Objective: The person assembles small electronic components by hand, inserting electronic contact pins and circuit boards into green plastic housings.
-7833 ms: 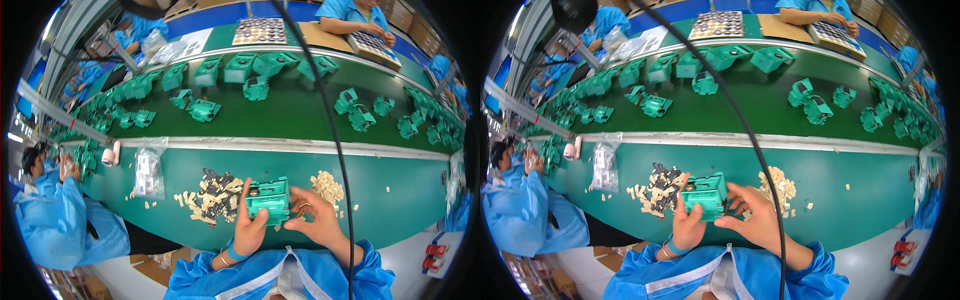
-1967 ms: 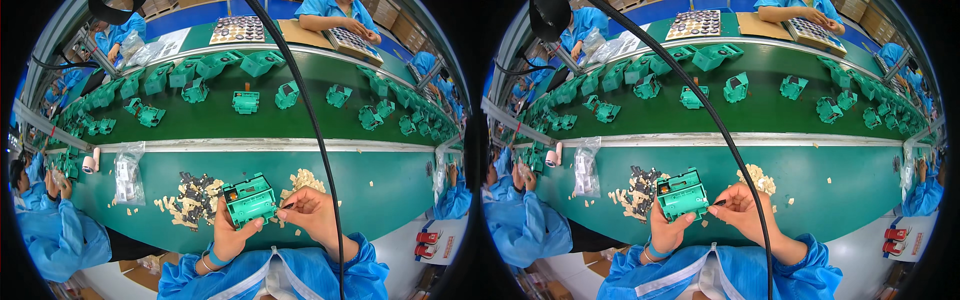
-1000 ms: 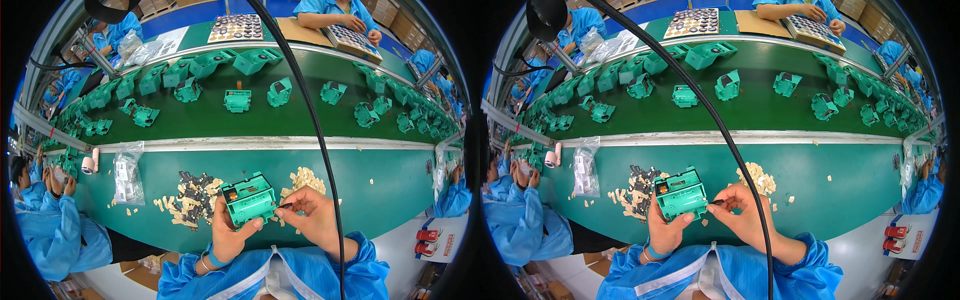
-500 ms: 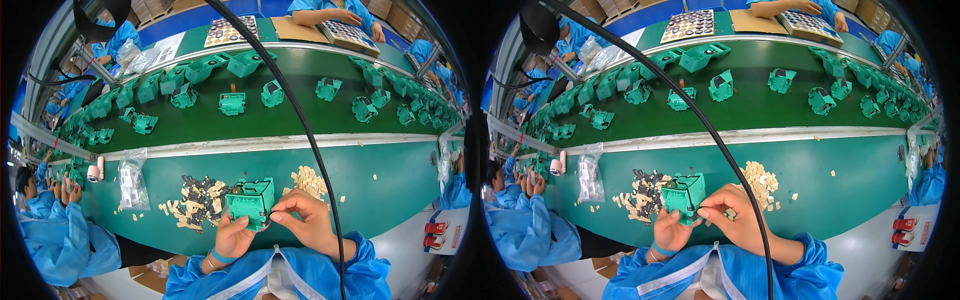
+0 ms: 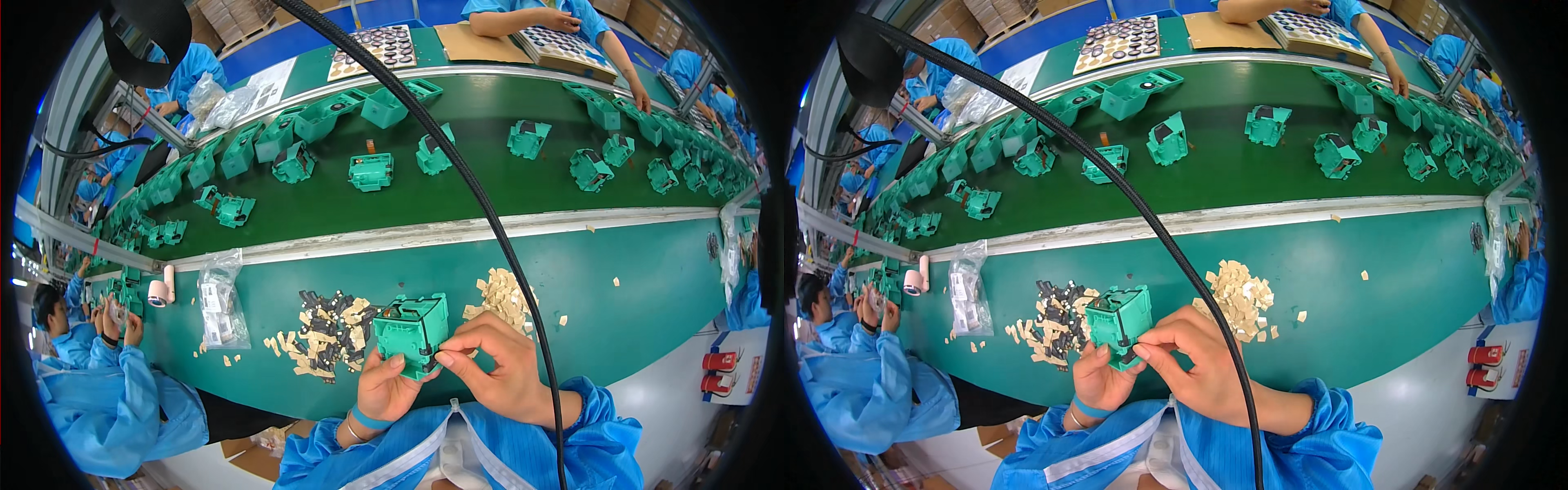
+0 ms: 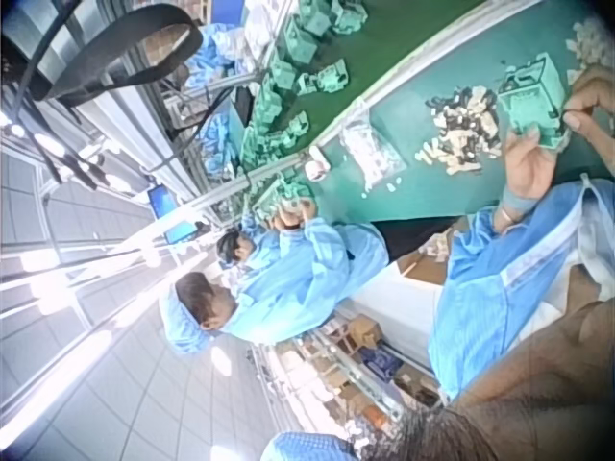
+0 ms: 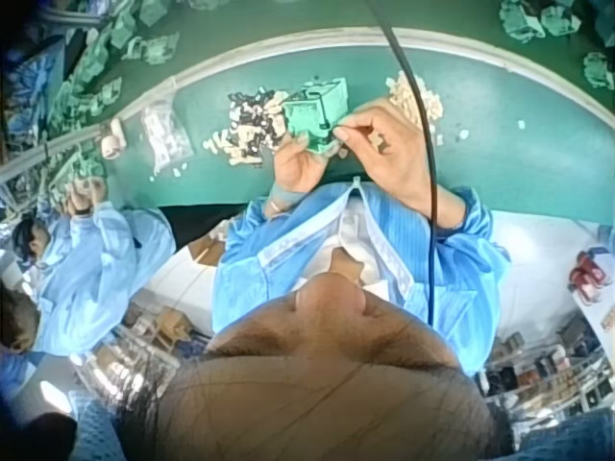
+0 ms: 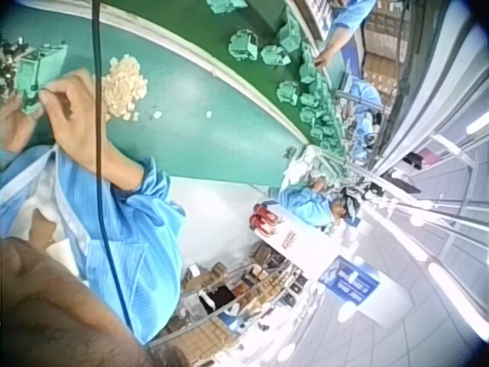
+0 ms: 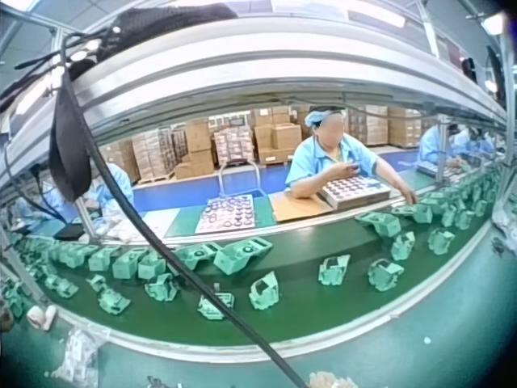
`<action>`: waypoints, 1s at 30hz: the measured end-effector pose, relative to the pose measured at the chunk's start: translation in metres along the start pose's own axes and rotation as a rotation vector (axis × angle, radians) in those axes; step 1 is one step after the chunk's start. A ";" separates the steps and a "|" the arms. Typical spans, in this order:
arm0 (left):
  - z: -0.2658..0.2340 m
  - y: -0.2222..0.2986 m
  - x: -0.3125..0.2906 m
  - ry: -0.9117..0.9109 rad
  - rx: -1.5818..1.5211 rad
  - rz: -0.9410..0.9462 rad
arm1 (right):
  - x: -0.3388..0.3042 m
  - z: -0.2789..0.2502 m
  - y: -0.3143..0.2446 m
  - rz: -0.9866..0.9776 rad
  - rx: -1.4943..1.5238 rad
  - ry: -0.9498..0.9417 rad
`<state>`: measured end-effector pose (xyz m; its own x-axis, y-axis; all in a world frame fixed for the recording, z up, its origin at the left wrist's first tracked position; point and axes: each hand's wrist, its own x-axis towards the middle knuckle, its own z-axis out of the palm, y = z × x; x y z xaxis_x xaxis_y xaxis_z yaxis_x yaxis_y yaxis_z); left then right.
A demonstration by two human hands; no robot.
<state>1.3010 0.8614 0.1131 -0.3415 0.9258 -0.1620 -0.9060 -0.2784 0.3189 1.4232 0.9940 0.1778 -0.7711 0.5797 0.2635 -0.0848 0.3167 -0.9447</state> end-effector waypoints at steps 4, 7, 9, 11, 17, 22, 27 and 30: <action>-0.001 -0.005 0.001 -0.001 0.000 0.009 | -0.002 -0.002 0.002 -0.014 -0.006 0.009; 0.001 -0.007 0.002 0.007 0.008 0.015 | -0.003 -0.004 0.002 -0.008 -0.006 0.009; 0.001 -0.009 0.003 0.009 -0.009 0.007 | -0.003 -0.005 0.004 -0.027 -0.027 0.019; 0.001 -0.010 0.004 0.014 -0.011 0.003 | -0.004 -0.007 0.005 -0.031 -0.032 0.017; -0.001 -0.015 0.005 0.013 0.011 0.023 | -0.006 -0.009 0.009 -0.005 0.006 0.041; -0.006 -0.022 0.009 -0.001 0.073 0.073 | -0.011 -0.008 0.019 0.094 0.048 0.102; 0.001 -0.022 0.006 -0.004 0.042 0.016 | -0.006 -0.018 0.040 0.411 0.488 0.217; -0.004 -0.026 0.009 -0.007 0.033 0.022 | -0.012 -0.011 0.049 0.356 0.615 0.096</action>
<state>1.3207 0.8765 0.0997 -0.3594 0.9213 -0.1481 -0.8893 -0.2901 0.3534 1.4358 1.0108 0.1305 -0.7615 0.6416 -0.0923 -0.2003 -0.3684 -0.9078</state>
